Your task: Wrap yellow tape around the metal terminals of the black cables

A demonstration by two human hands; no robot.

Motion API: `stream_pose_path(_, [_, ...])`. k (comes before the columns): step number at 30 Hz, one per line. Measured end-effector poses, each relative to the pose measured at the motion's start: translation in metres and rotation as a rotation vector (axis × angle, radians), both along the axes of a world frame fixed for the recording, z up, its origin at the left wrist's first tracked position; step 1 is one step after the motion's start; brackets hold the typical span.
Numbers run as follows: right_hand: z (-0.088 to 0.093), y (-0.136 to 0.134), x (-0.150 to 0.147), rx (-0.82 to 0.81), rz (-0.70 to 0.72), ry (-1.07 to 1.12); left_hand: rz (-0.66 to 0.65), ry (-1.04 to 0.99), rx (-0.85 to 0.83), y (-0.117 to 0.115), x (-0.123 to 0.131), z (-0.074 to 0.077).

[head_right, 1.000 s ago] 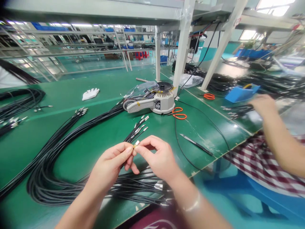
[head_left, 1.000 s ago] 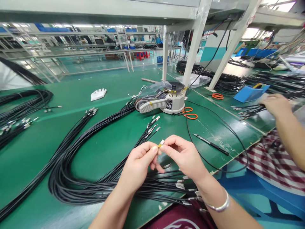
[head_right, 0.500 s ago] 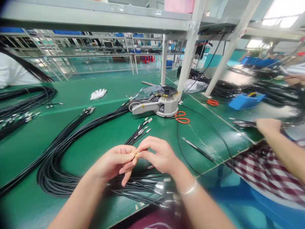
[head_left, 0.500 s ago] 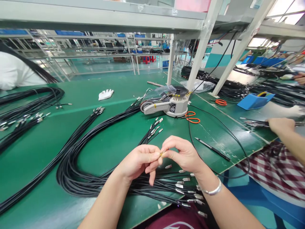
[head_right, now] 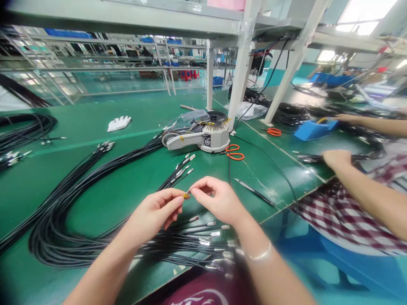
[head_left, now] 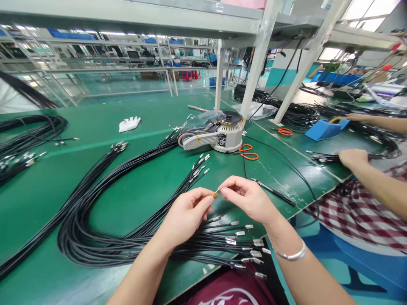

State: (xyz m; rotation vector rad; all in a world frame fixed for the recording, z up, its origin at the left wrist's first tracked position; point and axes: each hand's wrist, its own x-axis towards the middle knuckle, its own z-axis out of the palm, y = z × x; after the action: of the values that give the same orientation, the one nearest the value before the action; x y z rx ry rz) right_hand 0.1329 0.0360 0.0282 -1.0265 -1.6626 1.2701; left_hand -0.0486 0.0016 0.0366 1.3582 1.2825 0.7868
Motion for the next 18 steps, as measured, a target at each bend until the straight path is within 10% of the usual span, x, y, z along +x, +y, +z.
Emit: stream_pose_path(18, [0.002,-0.009,0.015,0.134,0.057,-0.150,-0.129,0.559,0.563,-0.004,0.015,0.002])
